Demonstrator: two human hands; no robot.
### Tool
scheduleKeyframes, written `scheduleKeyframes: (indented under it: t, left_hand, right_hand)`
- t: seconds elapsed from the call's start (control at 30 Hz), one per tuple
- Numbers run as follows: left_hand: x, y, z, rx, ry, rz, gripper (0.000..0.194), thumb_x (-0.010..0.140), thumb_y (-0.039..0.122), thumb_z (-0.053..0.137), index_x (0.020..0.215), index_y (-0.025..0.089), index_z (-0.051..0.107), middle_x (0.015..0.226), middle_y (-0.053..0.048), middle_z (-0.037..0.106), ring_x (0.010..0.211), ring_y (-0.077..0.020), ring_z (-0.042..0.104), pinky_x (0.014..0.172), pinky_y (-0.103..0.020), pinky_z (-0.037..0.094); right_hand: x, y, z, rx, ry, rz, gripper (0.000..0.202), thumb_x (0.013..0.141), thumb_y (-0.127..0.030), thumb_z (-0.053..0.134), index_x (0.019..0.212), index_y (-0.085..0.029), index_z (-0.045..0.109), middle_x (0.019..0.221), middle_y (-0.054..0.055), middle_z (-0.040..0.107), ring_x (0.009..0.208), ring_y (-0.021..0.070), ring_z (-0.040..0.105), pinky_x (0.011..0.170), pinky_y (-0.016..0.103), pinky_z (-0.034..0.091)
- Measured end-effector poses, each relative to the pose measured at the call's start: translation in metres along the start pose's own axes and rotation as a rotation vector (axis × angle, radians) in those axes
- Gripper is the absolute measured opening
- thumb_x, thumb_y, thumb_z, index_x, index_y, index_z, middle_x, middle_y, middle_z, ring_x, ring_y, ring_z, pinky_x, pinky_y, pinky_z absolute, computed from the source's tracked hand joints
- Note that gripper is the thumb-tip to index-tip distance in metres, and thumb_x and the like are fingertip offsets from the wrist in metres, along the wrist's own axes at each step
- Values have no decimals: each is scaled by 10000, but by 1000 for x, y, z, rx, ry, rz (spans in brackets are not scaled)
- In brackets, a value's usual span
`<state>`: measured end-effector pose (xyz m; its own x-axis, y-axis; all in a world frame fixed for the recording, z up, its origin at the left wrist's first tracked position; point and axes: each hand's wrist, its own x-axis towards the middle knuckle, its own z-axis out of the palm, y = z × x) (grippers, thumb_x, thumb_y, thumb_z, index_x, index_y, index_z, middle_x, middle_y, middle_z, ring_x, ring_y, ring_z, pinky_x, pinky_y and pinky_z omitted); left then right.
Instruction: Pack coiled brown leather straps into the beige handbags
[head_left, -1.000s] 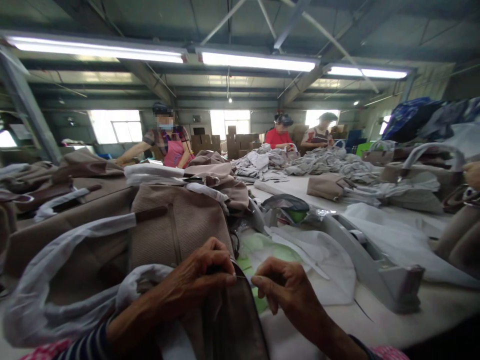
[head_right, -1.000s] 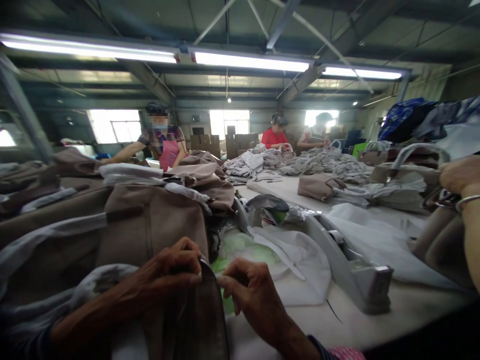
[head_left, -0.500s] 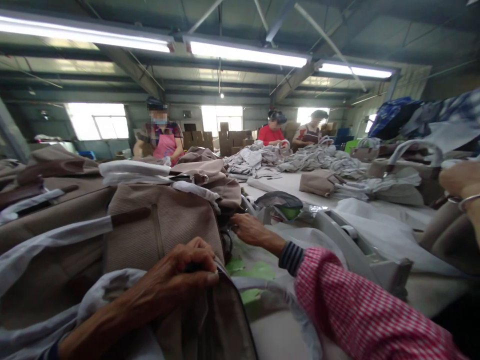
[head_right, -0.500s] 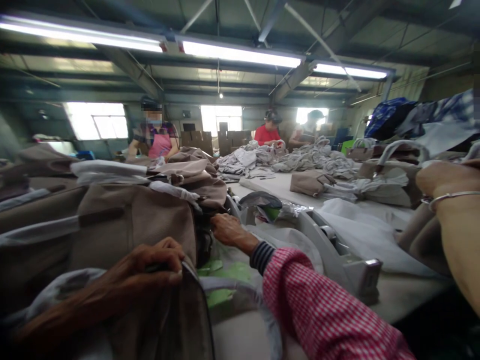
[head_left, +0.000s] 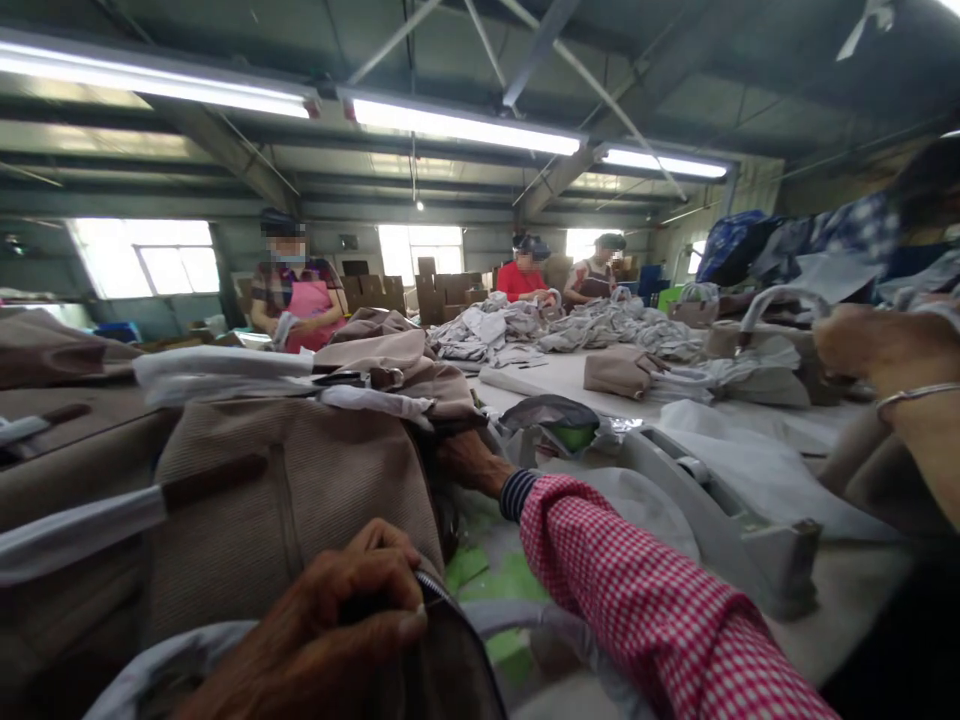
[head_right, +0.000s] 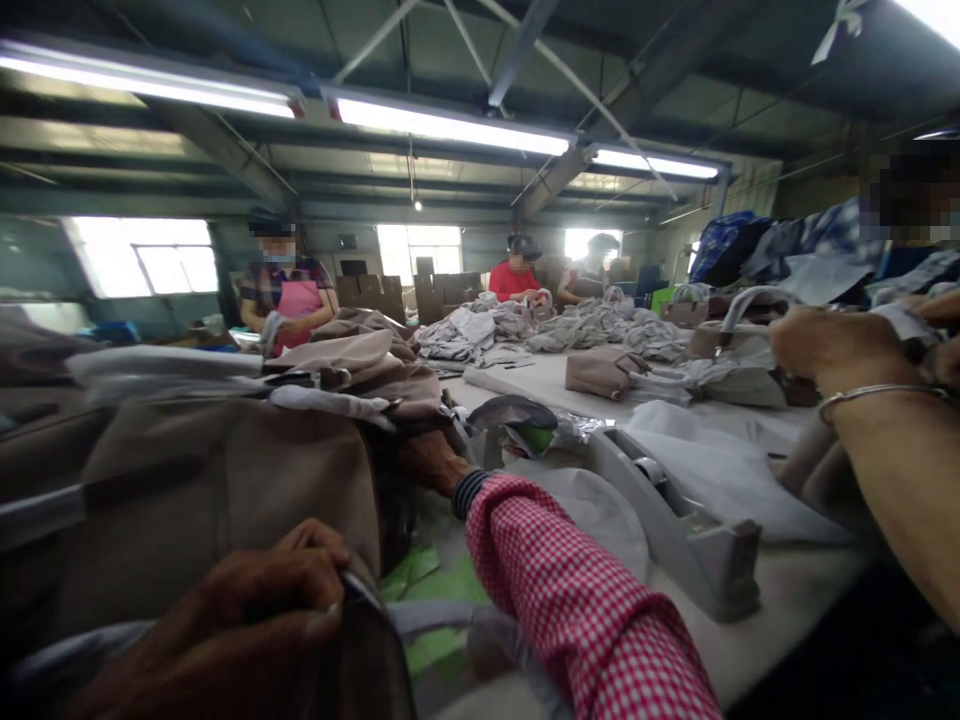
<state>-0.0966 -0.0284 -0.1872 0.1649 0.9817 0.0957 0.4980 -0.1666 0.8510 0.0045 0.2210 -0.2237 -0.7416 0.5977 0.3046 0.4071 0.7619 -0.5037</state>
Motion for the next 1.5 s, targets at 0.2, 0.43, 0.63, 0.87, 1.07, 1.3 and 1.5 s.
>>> scheduleKeyframes:
  t: [0.2,0.43,0.63,0.87,1.07,1.3,1.5]
  left_hand:
    - [1,2,4,-3,56,28,342,923,512,705,792,197,719,1023,-46,609,1043,-230,559,893,-312,420]
    - [3,3,7,-24,105,42,258,895,442,758,804,201,767,995,-31,623,1062,-229,558,915,-287,416]
    - [3,7,6,-41,90,37,231,893,418,761,817,199,767,1019,-42,635,1031,-212,580,918,-288,432]
    - [3,17,4,-36,83,41,225,879,386,764,789,180,759,1028,-55,667,1039,-223,612,922,-289,457]
    - [-1,33,6,-52,90,2,197,883,367,741,830,178,756,962,-42,674,950,-205,615,850,-286,473]
    - [1,27,5,-45,88,62,213,890,364,751,788,177,737,963,-39,688,968,-205,628,868,-281,468]
    - [3,24,5,1,88,42,260,900,412,743,813,168,736,949,-47,706,950,-207,633,843,-275,467]
  right_hand:
    - [-25,5,-47,-305,-167,-188,155,865,-82,671,993,-115,751,1121,164,744,978,253,696,794,301,448]
    - [-106,-2,-86,-71,-59,-187,135,874,-276,801,907,-164,733,864,6,676,795,161,589,699,281,343]
    - [-160,-8,-105,252,-11,-141,136,854,-282,805,844,-169,730,793,-18,605,734,132,507,667,271,344]
    - [-200,-12,-135,565,-179,98,327,867,-464,788,1025,-179,766,812,4,652,637,120,483,520,238,347]
    - [-207,-24,-113,372,-211,-41,136,910,-313,762,986,-200,763,892,3,659,782,146,564,651,251,398]
    - [-217,-23,-115,-205,-230,-200,198,942,-67,588,1026,-210,696,1012,23,687,884,170,621,762,286,405]
    - [-209,19,-119,-457,-272,-212,353,886,31,466,960,-212,712,978,62,703,958,239,580,843,348,420]
